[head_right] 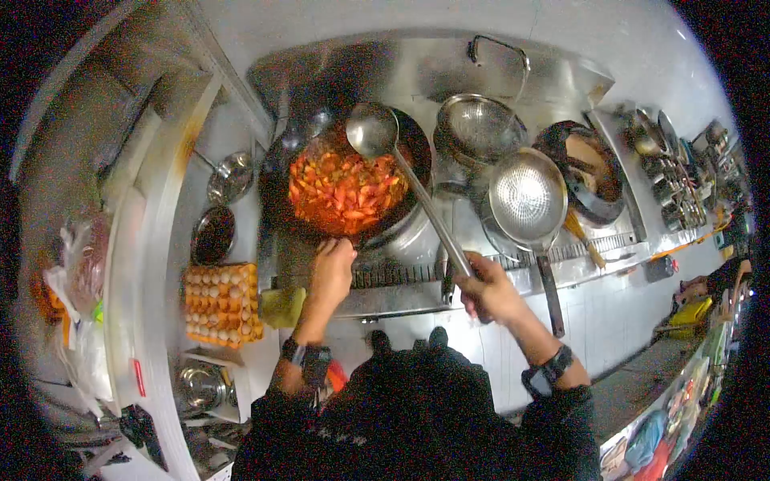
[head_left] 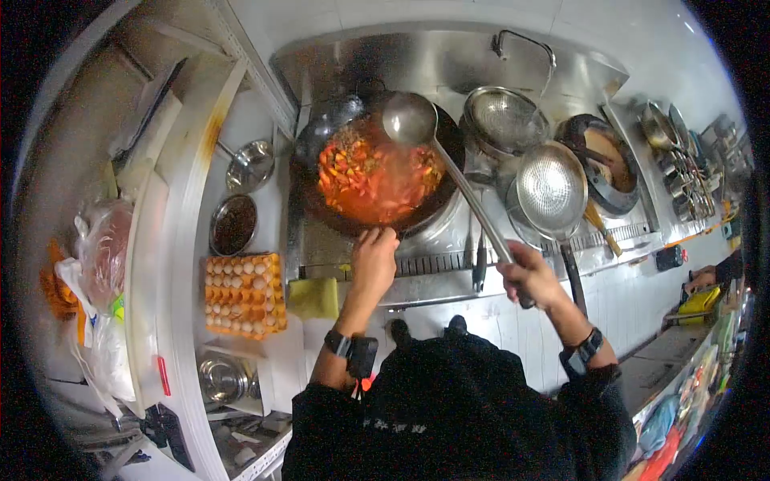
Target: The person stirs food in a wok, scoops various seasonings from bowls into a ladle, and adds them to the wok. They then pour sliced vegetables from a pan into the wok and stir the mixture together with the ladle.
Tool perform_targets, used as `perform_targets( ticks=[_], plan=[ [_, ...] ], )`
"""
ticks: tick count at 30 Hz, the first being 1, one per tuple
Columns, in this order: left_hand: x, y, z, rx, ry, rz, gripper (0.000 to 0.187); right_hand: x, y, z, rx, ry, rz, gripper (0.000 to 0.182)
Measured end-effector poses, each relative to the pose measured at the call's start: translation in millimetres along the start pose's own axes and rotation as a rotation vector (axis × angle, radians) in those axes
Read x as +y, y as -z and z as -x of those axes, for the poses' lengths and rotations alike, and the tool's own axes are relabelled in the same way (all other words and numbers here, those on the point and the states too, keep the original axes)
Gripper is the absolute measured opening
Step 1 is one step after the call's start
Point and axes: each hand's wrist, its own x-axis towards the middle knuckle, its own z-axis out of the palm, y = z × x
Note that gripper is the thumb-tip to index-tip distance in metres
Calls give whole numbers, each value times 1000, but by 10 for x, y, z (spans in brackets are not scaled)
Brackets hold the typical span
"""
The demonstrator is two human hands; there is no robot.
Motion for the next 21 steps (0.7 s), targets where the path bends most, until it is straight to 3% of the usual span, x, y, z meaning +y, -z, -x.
perform_targets(
  ticks=[2, 4, 6, 8, 10, 12, 14, 17, 19, 21],
  plan=[
    [-104, -112, -46, -21, -19, 44, 8, -80, 59, -36, -45, -86, -142, 40],
    [-236, -298, -15, -49, -13, 7, 9, 37, -61, -90, 100, 96, 338, 41],
    [-222, -303, -1, -18, -4, -103, 7, -142, -6, -15, 21, -116, 14, 42],
    [-78, -153, 32, -2, 31, -110, 7, -100, 207, 5, 66, -37, -385, 37],
    [-109, -170, 55, -18, 44, -115, 8, -299, 429, -17, -59, 3, -559, 23],
    [-74, -181, 65, -25, 61, -114, 8, -407, 709, -123, 23, -105, -801, 19],
    [-39, -180, 125, 56, -36, -225, 10, -485, 976, -331, 115, 47, -564, 17],
    [92, -149, 206, 46, -71, -355, 26, -420, 1454, -784, 449, 67, 569, 27],
    [143, -151, 273, 31, -43, -385, 34, -312, 1802, -1046, 503, 82, 931, 27],
    [200, -107, 317, -24, -5, -400, 42, -325, 1938, -1132, 492, 53, 934, 25]
  ],
)
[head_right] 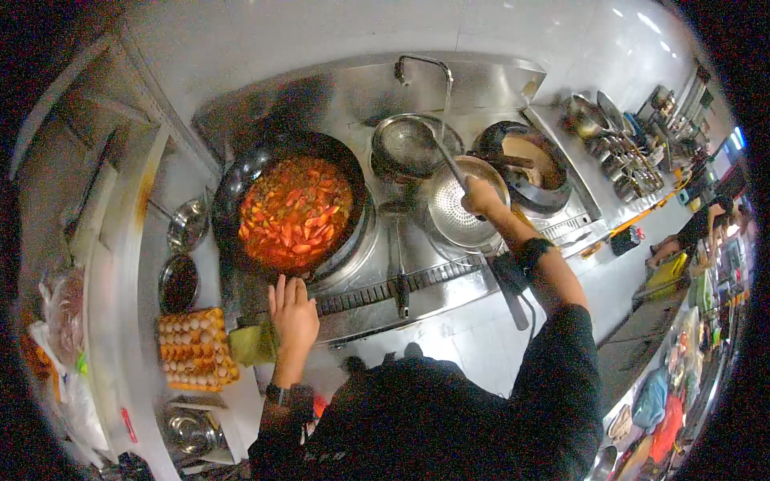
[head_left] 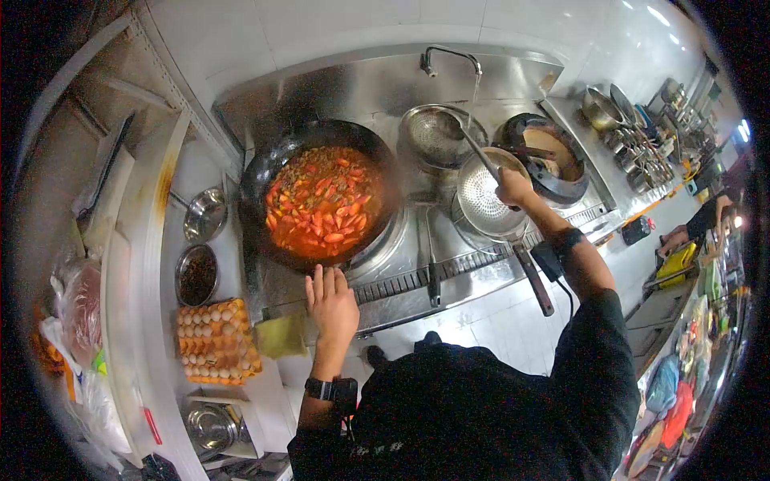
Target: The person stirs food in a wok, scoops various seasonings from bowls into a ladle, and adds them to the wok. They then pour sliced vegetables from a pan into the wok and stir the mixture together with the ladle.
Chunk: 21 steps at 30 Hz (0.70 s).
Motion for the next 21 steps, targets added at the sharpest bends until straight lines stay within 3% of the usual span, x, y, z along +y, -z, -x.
perform_targets(
  ticks=[3, 4, 7, 9, 11, 13, 15, 18, 19, 21],
  plan=[
    [59, 81, 18, -64, 30, -17, 48, 99, 2, -276, -56, -13, 15, 21],
    [69, 97, 27, -65, 21, -18, 50, 248, 7, -450, -163, 36, -214, 20],
    [78, 134, 42, -76, 3, -25, 54, -208, 256, -170, -266, -218, -1098, 10],
    [73, 148, 43, -88, 3, -36, 56, -215, 396, -255, -346, -467, -1342, 10],
    [57, 74, 59, -53, 27, -35, 54, -225, 598, -192, -608, -490, -1645, 11],
    [58, 47, 61, -32, 39, -56, 53, -501, 837, 77, -336, -449, -1443, 10],
    [57, 67, 48, -29, 32, -53, 51, -502, 1011, 183, -476, -369, -1510, 9],
    [56, 57, 57, -22, 43, -24, 50, -1068, 1151, 720, -306, -257, -1457, 10],
    [46, 44, 60, -17, 37, -35, 49, -915, 1185, 683, -442, -204, -1425, 11],
    [18, 10, 72, -12, 22, -55, 47, -1174, 1174, 945, -505, -259, -1412, 12]
  ],
)
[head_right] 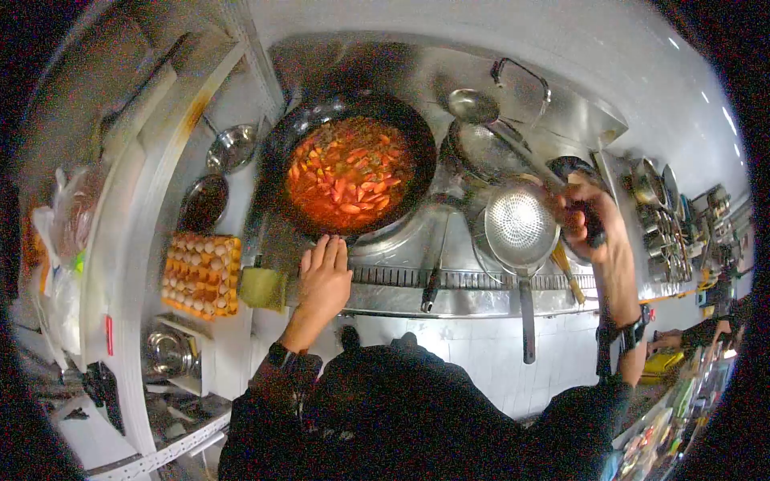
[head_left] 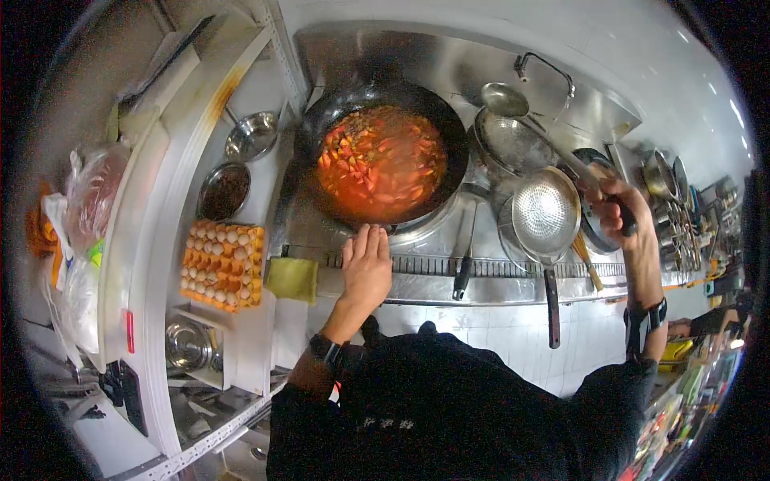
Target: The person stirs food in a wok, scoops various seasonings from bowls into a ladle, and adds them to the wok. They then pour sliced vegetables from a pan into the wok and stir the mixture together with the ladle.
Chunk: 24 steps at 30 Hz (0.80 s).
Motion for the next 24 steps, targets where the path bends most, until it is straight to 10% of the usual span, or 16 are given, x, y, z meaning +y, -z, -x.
perform_targets(
  ticks=[13, 24],
  plan=[
    [-1, 188, 270, 127, -31, 227, 33, 1059, -853, -160, -195, -483, 155, 45],
    [-146, 162, 472, 47, 64, 317, 33, 1290, -1368, -1410, -219, -180, 534, 12]
  ],
)
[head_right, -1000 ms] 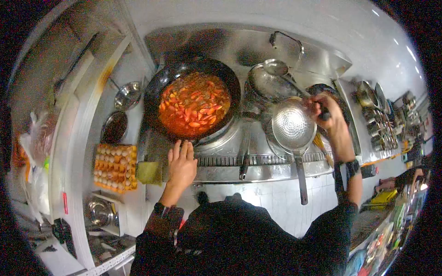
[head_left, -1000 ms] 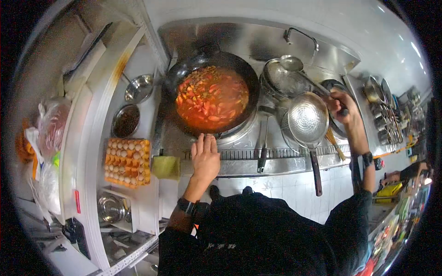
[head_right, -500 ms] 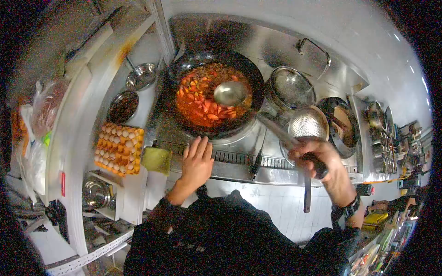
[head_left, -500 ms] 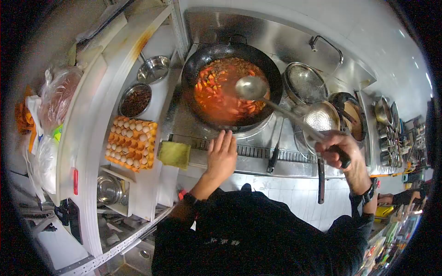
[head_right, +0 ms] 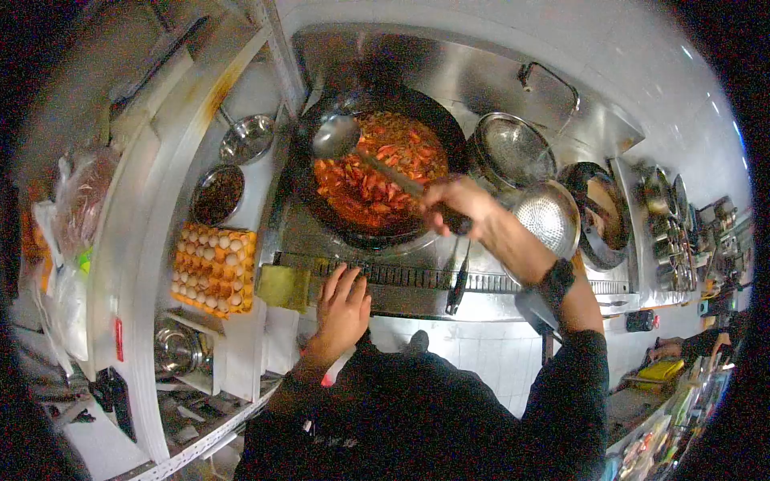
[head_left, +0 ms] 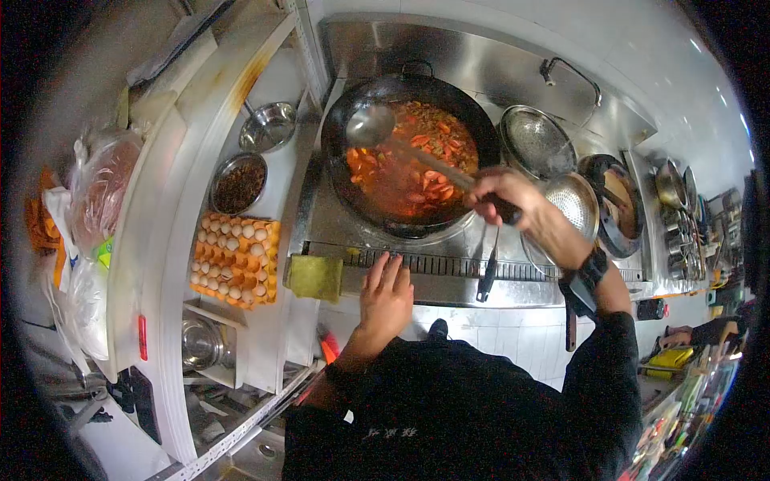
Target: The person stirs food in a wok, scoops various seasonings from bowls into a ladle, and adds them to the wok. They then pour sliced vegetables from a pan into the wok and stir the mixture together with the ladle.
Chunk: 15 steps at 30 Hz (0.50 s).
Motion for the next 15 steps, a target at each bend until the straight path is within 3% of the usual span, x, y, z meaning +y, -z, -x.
perform_targets(
  ticks=[5, 8, 9, 11, 13, 15],
  plan=[
    [-28, 1, 72, 28, -14, -41, 33, -235, 276, -172, 166, 148, 209, 26],
    [-25, -6, 79, 31, -19, -28, 33, -302, 535, 148, 206, 152, 534, 32],
    [-14, -18, 69, 32, -22, -22, 33, -136, 924, 137, 235, 668, 966, 33],
    [-5, -77, 55, 38, -30, -11, 32, -127, 1010, 475, 323, 709, 1396, 33],
    [35, -101, 16, 31, -31, 9, 30, -271, 751, 1118, 361, 251, 1361, 36],
    [100, -97, -46, 49, -61, 23, 29, -97, 923, 1460, 334, 374, 1427, 41]
  ],
)
